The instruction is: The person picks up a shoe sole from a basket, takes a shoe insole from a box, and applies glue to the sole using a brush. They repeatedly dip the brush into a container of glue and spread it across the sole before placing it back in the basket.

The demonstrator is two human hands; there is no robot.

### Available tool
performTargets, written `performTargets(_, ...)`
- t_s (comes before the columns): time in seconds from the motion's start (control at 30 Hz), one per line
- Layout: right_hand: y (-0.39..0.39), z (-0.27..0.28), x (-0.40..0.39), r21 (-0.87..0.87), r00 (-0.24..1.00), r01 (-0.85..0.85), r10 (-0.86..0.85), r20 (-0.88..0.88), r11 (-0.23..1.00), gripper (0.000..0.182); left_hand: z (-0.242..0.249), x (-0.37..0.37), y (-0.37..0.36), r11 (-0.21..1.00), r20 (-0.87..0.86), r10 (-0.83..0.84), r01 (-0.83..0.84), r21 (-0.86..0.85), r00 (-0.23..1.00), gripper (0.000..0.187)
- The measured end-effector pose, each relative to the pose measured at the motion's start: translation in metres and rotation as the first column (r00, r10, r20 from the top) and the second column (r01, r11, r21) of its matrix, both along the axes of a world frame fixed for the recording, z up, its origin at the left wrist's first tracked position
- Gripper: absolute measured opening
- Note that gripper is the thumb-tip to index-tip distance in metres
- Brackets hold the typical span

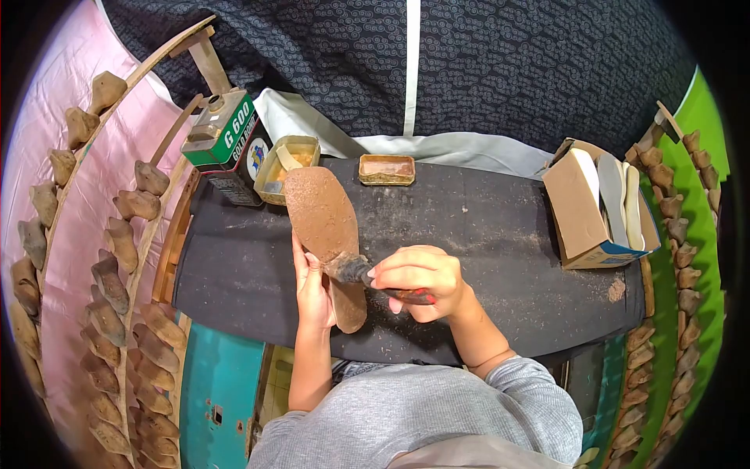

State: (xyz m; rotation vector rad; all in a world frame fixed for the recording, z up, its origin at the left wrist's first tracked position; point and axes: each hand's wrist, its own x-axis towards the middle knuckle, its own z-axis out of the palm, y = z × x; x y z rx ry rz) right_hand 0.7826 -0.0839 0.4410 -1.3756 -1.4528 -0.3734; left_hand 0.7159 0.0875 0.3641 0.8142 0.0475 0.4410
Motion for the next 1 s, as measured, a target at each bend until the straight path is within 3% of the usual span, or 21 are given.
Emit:
performTargets(0.1,0.008,-0.002,-0.001,0.147,0.998,0.054,-0.052,-0.023,0.988,0.032,0.01,-0.005,-0.006,1.0,-0.013,-0.018,0.018,-0.012,1.0,0.053)
performTargets(0.33,0.002,-0.002,-0.003,0.02,0.998,0.022,-0.023,0.053,1.0,0.032,0.005,-0.004,-0.001,0.997,0.036,-0.083,0.083,0.01,0.996,0.053)
performTargets(0.4,0.002,-0.002,-0.002,0.026,1.0,0.005,-0.006,0.028,1.0,0.03,0.001,-0.002,-0.001,1.0,-0.008,0.008,-0.008,0.025,1.0,0.052)
performTargets(0.53,0.009,-0.001,-0.001,0.144,0.996,0.046,-0.056,0.068,0.988,0.03,0.009,-0.004,-0.007,0.999,0.037,-0.013,0.014,-0.029,0.999,0.051)
performTargets(0.73,0.001,-0.002,-0.003,-0.009,0.999,-0.031,0.031,0.027,0.999,0.03,0.002,-0.002,-0.001,1.0,0.008,0.021,-0.021,0.007,1.0,0.052)
performTargets(1.0,0.005,-0.004,-0.004,0.11,0.999,0.022,-0.025,0.032,0.994,0.029,0.011,-0.004,-0.003,1.0,0.049,0.005,-0.006,0.004,0.999,0.053)
